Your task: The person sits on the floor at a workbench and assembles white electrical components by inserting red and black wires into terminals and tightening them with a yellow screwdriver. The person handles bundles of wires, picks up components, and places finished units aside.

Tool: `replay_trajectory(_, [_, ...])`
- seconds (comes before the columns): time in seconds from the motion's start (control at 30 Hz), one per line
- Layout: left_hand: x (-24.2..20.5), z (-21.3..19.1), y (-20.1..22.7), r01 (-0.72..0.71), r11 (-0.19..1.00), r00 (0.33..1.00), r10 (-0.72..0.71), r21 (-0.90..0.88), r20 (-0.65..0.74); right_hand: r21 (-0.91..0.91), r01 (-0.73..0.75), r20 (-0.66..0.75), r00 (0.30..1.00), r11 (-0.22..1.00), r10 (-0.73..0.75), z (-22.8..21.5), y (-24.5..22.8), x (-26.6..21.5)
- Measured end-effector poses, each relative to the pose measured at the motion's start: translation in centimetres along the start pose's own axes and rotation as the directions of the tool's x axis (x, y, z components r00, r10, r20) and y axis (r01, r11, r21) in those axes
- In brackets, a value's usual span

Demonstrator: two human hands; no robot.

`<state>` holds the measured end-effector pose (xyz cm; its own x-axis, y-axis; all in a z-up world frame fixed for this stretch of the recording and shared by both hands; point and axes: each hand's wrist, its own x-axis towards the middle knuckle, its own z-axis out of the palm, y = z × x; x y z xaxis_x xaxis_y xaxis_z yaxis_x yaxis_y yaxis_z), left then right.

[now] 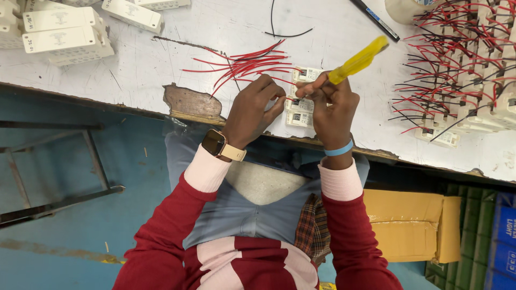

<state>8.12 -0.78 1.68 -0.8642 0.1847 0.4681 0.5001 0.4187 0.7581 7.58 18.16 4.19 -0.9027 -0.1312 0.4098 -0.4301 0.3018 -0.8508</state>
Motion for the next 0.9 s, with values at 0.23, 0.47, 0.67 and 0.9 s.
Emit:
replay_trajectory(0.23, [0.3,0.1,-0.1,-0.026,0.996,1.000,0.026,0.083,0.008,0.076,-0.040,-0.070,0.997,0.996,0.045,0.8,-0.3,-0.2])
replay_trajectory(0.47, [0.2,1.2,-0.3,-0.058,0.994,0.998,0.059,0.090,-0.011,0.194,-0.076,-0.091,0.991,0.978,0.095,0.7,0.6,-1.1])
replay_trajectory(0.67, [0.0,-0.3,-0.7,-0.095,0.961,0.990,0.118,0.259,-0.074,0.132,-0.091,-0.110,0.988,0.987,0.106,0.7,0.5,-1.0])
replay_trajectory(0.9, [-0.5,-4.5,-4.1,0.172,0.845,0.971,-0.059,0.506,-0.231,0.368,-0.200,-0.121,0.958,0.908,0.259,0.1,0.5,-0.9])
